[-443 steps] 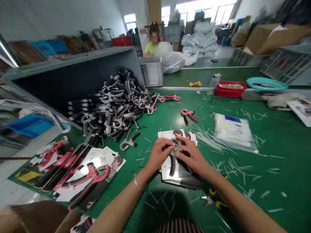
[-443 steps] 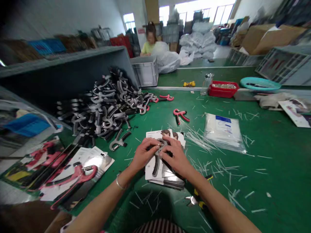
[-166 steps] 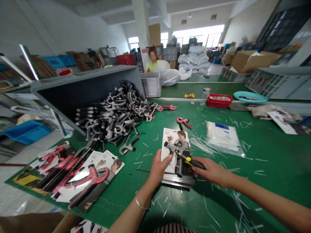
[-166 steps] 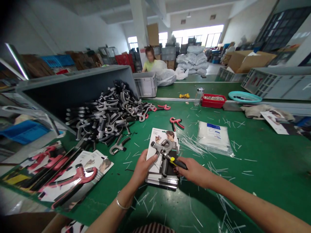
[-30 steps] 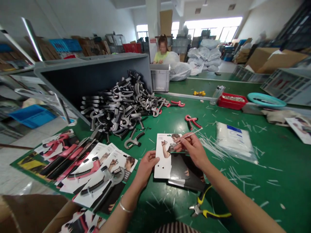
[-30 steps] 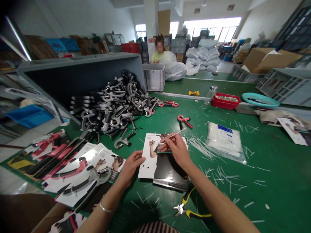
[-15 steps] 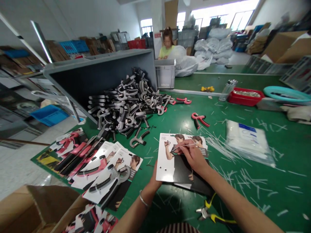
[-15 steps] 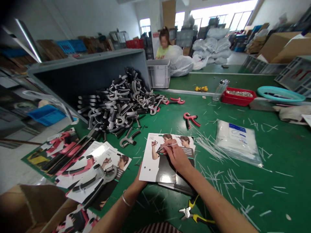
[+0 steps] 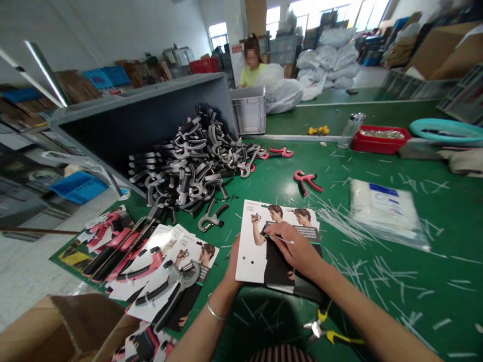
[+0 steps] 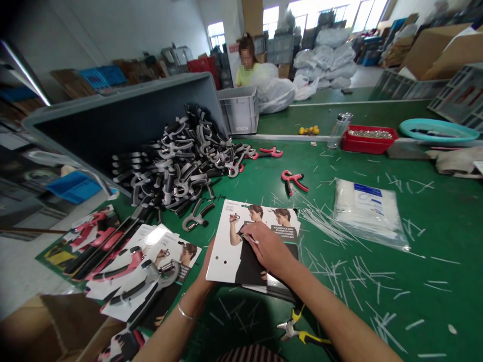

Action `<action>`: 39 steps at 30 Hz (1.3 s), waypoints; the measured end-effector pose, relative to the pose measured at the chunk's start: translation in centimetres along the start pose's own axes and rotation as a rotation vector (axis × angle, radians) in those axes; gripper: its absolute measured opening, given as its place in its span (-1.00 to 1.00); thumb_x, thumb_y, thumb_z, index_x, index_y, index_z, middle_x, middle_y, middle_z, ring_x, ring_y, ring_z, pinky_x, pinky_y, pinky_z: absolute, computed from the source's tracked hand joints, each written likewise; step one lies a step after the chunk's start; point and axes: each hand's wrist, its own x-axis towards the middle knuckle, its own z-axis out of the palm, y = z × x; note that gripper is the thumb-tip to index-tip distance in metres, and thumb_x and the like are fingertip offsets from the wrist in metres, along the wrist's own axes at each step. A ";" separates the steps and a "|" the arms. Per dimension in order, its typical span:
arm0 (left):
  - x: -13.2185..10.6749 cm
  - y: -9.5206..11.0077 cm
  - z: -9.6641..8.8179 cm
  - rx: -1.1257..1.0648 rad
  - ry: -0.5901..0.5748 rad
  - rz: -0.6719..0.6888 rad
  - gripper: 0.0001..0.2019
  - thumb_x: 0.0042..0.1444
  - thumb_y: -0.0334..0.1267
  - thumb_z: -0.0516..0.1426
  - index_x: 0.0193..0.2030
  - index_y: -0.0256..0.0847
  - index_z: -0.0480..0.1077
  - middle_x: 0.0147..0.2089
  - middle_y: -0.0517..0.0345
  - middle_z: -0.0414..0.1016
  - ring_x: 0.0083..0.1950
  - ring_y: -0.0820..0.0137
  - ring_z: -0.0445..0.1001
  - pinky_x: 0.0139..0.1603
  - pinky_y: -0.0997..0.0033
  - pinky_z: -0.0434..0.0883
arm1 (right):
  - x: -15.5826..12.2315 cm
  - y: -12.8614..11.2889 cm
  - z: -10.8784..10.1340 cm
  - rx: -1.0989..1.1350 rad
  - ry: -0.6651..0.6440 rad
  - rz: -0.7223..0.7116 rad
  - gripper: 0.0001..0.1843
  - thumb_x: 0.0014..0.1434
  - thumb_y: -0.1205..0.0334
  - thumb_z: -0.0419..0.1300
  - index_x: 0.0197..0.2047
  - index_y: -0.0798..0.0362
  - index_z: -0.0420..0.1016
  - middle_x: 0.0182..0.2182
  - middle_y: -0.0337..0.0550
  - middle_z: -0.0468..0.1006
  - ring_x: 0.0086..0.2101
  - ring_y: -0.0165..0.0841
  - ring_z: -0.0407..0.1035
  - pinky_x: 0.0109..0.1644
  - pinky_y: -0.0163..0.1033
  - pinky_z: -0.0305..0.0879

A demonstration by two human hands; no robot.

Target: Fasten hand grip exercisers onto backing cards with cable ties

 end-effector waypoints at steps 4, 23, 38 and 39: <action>-0.6 0.5 -0.8 0.333 -0.053 0.161 -0.94 -0.04 -0.33 0.18 -0.44 -0.22 0.50 -0.41 -0.02 0.52 -0.34 0.23 0.44 -0.19 0.26 0.39 | 0.5 0.3 -0.1 0.035 -0.002 0.019 -0.84 0.38 0.22 0.06 -0.12 -0.05 0.47 -0.15 -0.08 0.55 -0.07 -0.22 0.40 0.10 -0.02 0.30; -3.3 3.4 0.2 0.258 -0.048 0.230 -0.94 0.01 -0.35 0.17 -0.45 -0.23 0.45 -0.47 0.15 0.42 -0.42 0.36 0.35 -0.34 0.43 0.30 | 0.2 -0.4 -1.7 0.274 -0.008 0.160 -0.81 0.35 0.11 0.12 -0.17 -0.02 0.52 -0.22 -0.17 0.55 -0.17 -0.28 0.42 0.01 -0.17 0.27; -3.2 3.6 0.4 0.363 -0.065 0.168 -0.83 -0.05 -0.21 0.17 -0.53 -0.27 0.42 -0.55 0.14 0.40 -0.51 0.42 0.25 -0.49 0.48 0.17 | -0.6 -0.4 -1.2 0.145 0.071 -0.062 -0.74 0.29 0.47 0.00 -0.20 0.02 0.48 -0.25 -0.12 0.49 -0.15 -0.27 0.35 0.01 -0.11 0.28; -3.1 3.5 0.3 0.370 -0.070 0.174 -0.83 -0.04 -0.22 0.16 -0.53 -0.28 0.41 -0.56 0.15 0.39 -0.51 0.43 0.24 -0.50 0.49 0.16 | -0.6 -0.4 -1.2 0.138 0.070 -0.074 -0.74 0.29 0.47 0.00 -0.18 0.02 0.48 -0.24 -0.11 0.48 -0.14 -0.26 0.35 0.02 -0.10 0.28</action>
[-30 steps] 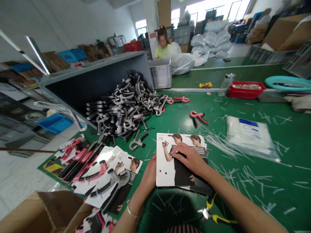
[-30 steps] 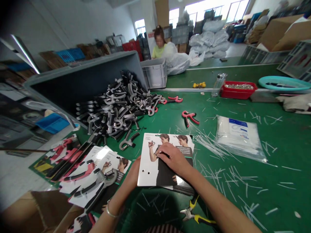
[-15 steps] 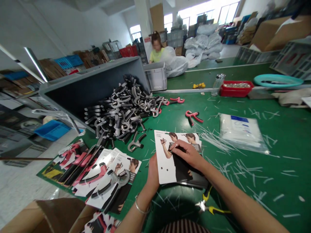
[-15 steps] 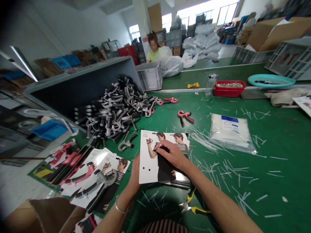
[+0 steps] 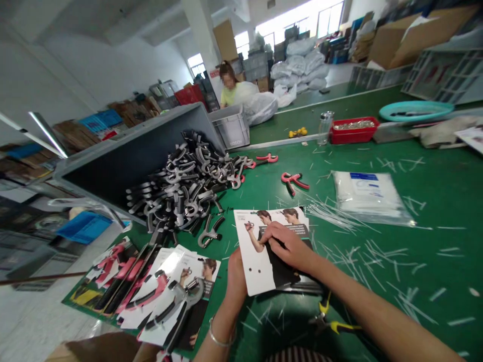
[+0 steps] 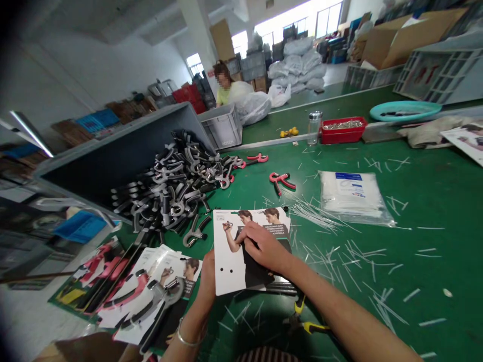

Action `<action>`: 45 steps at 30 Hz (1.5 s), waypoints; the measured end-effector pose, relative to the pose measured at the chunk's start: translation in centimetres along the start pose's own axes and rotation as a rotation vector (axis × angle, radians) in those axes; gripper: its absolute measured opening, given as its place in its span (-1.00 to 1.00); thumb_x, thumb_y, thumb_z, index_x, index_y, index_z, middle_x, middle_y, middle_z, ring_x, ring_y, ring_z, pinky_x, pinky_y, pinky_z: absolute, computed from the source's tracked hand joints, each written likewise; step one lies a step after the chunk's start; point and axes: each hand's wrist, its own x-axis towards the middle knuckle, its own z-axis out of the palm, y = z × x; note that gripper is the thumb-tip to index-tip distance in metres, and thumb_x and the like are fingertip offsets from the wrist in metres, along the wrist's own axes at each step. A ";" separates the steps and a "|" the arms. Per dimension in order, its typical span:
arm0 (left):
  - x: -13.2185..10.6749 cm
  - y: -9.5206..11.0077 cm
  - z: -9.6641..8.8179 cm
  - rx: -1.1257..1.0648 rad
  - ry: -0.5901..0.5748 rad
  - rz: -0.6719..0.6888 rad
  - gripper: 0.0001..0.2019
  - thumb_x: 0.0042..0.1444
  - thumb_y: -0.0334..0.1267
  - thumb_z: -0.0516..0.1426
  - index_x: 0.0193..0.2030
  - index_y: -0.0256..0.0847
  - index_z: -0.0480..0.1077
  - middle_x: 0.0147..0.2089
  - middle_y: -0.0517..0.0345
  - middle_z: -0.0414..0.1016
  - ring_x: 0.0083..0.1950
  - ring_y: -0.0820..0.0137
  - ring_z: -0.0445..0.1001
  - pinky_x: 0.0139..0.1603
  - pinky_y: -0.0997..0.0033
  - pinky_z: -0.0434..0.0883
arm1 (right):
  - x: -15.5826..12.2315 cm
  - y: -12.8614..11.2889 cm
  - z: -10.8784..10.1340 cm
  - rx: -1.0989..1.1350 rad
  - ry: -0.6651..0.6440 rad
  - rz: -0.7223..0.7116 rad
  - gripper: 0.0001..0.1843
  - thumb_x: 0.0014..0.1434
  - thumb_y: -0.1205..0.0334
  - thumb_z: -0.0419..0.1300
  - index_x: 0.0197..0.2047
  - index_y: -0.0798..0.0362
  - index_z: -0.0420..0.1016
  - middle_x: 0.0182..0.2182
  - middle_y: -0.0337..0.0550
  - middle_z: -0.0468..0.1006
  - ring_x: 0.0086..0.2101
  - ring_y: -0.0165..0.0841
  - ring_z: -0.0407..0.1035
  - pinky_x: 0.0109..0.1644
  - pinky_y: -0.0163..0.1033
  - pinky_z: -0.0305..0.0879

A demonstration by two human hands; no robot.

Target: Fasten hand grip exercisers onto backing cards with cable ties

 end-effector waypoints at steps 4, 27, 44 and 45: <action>0.0 -0.3 -0.4 -0.012 -0.020 -0.010 -0.85 -0.03 -0.29 0.13 -0.56 -0.27 0.38 -0.57 0.19 0.36 -0.51 0.44 0.24 -0.50 0.49 0.14 | -0.1 -0.1 0.0 -0.025 -0.007 0.006 -0.76 0.30 0.47 0.00 -0.17 0.03 0.45 -0.24 -0.10 0.47 -0.16 -0.27 0.34 0.01 -0.10 0.29; 0.3 0.2 -0.7 -0.684 -0.159 -0.498 -0.25 -0.17 -0.19 0.39 0.21 -0.26 0.31 -0.06 -0.06 0.61 -0.24 0.19 0.61 -0.28 0.36 0.47 | -1.7 -1.0 -1.7 -0.075 0.244 0.062 -0.90 0.38 0.29 0.02 -0.16 -0.01 0.35 0.03 -0.06 0.39 0.07 -0.27 0.30 0.20 -0.06 0.22; -0.1 -1.6 -1.7 -0.762 -0.331 -0.584 -0.51 -0.03 -0.22 0.36 0.06 -0.28 0.44 0.00 -0.11 0.59 -0.16 0.27 0.59 -0.14 0.38 0.49 | -7.0 10.1 -19.5 -1.019 -0.013 0.967 -0.72 0.34 0.17 0.05 -0.17 0.12 0.54 -0.14 0.09 0.52 -0.18 -0.21 0.45 -0.24 -0.27 0.22; -0.9 -1.9 -1.9 -0.778 -0.325 -0.597 -0.53 -0.03 -0.24 0.36 0.05 -0.28 0.45 0.02 -0.10 0.58 -0.13 0.28 0.59 -0.11 0.38 0.49 | -7.0 10.0 -19.6 -1.011 -0.031 0.956 -0.71 0.35 0.17 0.04 -0.16 0.12 0.54 -0.13 0.09 0.52 -0.17 -0.21 0.45 -0.23 -0.27 0.22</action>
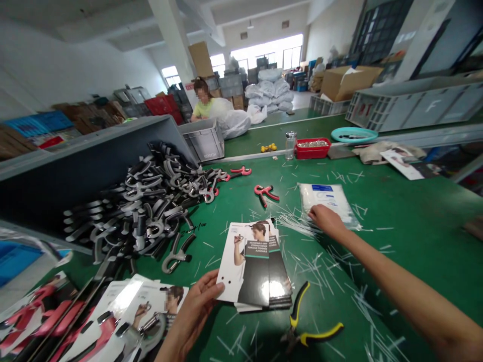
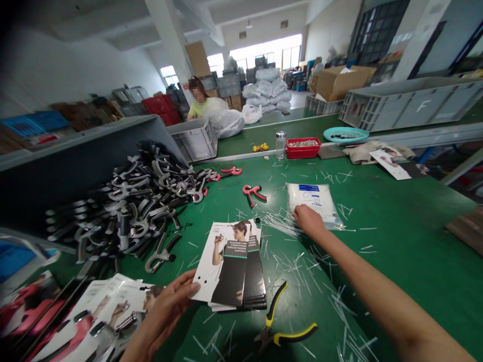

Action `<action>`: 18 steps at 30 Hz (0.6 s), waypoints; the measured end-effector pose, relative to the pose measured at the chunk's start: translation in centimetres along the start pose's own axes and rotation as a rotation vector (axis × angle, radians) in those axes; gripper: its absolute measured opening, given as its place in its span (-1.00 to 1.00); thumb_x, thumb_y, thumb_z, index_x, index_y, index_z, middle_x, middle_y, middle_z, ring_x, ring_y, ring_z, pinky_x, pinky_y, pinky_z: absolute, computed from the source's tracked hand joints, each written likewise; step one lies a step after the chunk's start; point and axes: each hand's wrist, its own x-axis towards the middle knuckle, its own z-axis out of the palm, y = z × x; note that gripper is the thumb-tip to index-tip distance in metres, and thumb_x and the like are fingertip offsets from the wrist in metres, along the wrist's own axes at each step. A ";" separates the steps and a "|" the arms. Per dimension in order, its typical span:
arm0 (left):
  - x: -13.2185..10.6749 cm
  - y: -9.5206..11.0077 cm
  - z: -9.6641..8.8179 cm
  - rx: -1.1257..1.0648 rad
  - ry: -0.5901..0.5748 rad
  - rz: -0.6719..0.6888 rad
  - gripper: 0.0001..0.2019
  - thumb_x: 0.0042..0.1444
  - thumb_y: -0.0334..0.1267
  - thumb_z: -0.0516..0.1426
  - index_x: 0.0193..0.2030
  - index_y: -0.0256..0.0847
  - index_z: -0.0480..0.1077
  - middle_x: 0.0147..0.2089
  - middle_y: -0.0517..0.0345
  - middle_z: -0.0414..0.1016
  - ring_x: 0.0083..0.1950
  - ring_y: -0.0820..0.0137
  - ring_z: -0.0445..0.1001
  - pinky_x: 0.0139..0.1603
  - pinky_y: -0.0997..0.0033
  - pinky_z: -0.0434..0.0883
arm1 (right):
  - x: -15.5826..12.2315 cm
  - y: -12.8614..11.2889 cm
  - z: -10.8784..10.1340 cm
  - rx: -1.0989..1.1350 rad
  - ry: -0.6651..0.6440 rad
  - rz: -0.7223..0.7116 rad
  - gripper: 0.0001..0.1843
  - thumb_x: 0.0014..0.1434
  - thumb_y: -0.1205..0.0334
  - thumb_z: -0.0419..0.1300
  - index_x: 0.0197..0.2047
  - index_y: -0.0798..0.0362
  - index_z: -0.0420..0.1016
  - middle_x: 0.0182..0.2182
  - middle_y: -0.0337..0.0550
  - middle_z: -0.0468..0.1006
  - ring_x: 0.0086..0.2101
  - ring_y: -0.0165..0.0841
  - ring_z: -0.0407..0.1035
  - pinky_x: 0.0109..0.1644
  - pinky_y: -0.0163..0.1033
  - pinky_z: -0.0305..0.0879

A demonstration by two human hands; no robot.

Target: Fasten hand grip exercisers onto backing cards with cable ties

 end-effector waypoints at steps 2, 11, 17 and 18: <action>-0.6 -0.9 0.0 -0.008 0.036 0.000 -0.55 -0.05 -0.25 0.37 0.01 -0.28 0.48 0.00 -0.07 0.58 -0.16 0.32 0.57 -0.14 0.41 0.50 | 0.0 -0.3 0.0 0.011 -0.019 -0.044 -0.71 0.36 0.16 0.02 -0.11 0.09 0.54 -0.08 0.07 0.52 -0.14 -0.23 0.44 -0.20 -0.28 0.22; 0.0 -0.5 2.1 0.065 0.143 0.169 -0.60 -0.12 -0.20 0.39 -0.13 -0.31 0.51 -0.26 0.05 0.57 -0.42 0.46 0.44 -0.45 0.51 0.40 | 1.9 -2.9 0.1 0.103 -0.051 0.005 -0.81 0.21 0.23 0.17 -0.23 0.12 0.59 -0.17 0.11 0.58 -0.18 -0.18 0.48 -0.24 -0.26 0.24; -0.7 -0.2 2.0 0.037 0.162 0.195 -0.57 -0.11 -0.17 0.39 -0.09 -0.31 0.51 -0.22 0.04 0.57 -0.40 0.47 0.43 -0.41 0.50 0.40 | 0.6 -1.0 -2.5 0.381 -0.144 -0.030 -0.74 0.16 0.15 0.16 -0.40 0.15 0.56 -0.51 -0.06 0.55 -0.43 -0.31 0.42 -0.36 -0.29 0.20; -0.6 -0.1 2.2 0.024 0.165 0.204 -0.56 -0.11 -0.17 0.39 -0.09 -0.31 0.50 -0.21 0.03 0.58 -0.40 0.46 0.43 -0.40 0.50 0.40 | 0.0 -0.9 -2.8 0.447 -0.179 -0.044 -0.70 0.16 0.10 0.16 -0.40 0.15 0.55 -0.56 -0.11 0.52 -0.49 -0.35 0.38 -0.41 -0.30 0.19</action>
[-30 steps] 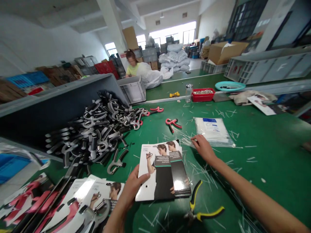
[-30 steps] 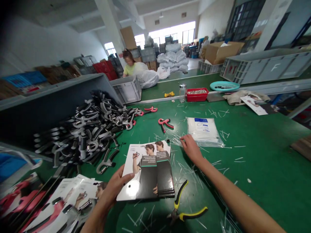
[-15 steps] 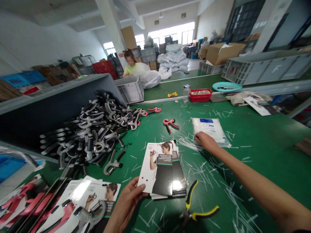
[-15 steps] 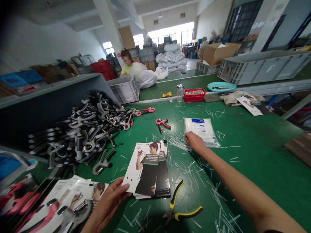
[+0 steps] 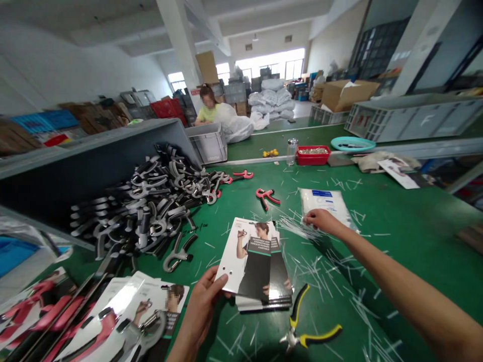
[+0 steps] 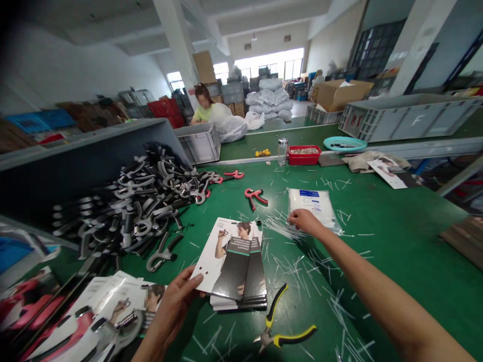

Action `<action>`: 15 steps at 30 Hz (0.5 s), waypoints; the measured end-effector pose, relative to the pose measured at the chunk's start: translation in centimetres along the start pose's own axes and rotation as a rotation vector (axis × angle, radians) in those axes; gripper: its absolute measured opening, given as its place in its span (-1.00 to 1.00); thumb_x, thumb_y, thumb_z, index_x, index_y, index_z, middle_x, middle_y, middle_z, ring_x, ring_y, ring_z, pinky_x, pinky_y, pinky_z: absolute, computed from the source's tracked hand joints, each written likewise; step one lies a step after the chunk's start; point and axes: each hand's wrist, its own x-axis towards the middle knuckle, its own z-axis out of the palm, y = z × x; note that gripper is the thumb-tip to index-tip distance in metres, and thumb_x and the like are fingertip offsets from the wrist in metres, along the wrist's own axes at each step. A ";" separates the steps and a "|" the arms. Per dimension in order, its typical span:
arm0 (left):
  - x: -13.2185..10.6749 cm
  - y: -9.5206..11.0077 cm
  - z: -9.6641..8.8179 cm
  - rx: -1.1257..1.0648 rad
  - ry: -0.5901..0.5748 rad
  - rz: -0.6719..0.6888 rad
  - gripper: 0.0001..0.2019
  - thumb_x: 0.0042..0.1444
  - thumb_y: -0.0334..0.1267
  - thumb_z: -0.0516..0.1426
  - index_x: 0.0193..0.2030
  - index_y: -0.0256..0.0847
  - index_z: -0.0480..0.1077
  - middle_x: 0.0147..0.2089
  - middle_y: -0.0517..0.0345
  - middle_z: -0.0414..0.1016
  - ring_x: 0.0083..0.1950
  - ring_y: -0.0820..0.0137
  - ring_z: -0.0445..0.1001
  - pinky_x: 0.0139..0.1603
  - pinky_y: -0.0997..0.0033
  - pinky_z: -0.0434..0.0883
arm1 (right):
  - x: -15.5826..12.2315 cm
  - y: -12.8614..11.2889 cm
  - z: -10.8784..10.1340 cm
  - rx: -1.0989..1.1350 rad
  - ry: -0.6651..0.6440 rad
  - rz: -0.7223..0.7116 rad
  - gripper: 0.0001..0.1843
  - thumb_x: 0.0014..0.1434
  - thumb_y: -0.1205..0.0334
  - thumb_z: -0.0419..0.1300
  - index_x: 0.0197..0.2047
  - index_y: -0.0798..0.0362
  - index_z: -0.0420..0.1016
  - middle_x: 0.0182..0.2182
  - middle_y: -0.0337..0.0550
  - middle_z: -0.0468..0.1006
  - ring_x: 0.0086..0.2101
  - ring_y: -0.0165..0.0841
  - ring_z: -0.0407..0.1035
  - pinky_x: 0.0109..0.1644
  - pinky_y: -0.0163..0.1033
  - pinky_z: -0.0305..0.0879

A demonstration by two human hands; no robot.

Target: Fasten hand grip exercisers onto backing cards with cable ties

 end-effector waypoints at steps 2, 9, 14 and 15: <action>0.2 0.1 0.4 -0.018 0.000 0.008 -0.55 -0.12 -0.16 0.39 -0.09 -0.32 0.50 -0.22 0.01 0.58 -0.40 0.45 0.44 -0.40 0.49 0.40 | -1.5 -0.3 -0.2 0.117 -0.062 -0.023 -0.61 0.18 -0.03 0.13 -0.37 0.15 0.54 -0.59 -0.16 0.48 -0.56 -0.38 0.33 -0.47 -0.31 0.20; 0.5 -0.4 0.9 -0.021 0.024 -0.007 -0.53 -0.17 -0.16 0.41 -0.11 -0.32 0.51 -0.26 0.04 0.59 -0.43 0.45 0.45 -0.44 0.50 0.41 | -5.5 -1.8 0.6 0.898 -0.278 -0.089 -0.60 0.12 -0.09 0.32 -0.30 0.12 0.42 -0.40 -0.21 0.47 -0.53 -0.53 0.22 -0.45 -0.36 0.22; 1.2 -0.6 0.2 -0.115 0.154 0.047 -0.52 -0.21 -0.19 0.42 -0.11 -0.29 0.51 -0.19 0.04 0.63 -0.35 0.40 0.54 -0.37 0.48 0.49 | -6.3 -3.8 1.7 1.089 -0.352 -0.125 -0.65 0.15 -0.02 0.34 -0.34 0.10 0.39 -0.55 -0.36 0.31 -0.60 -0.56 0.05 -0.52 -0.38 0.13; 1.3 -0.4 0.0 -0.122 0.164 0.059 -0.53 -0.21 -0.20 0.42 -0.11 -0.29 0.51 -0.18 0.04 0.63 -0.35 0.40 0.54 -0.38 0.48 0.50 | -6.4 -4.1 2.0 1.104 -0.360 -0.127 -0.65 0.16 -0.02 0.34 -0.33 0.10 0.41 -0.55 -0.35 0.32 -0.60 -0.56 0.05 -0.52 -0.38 0.13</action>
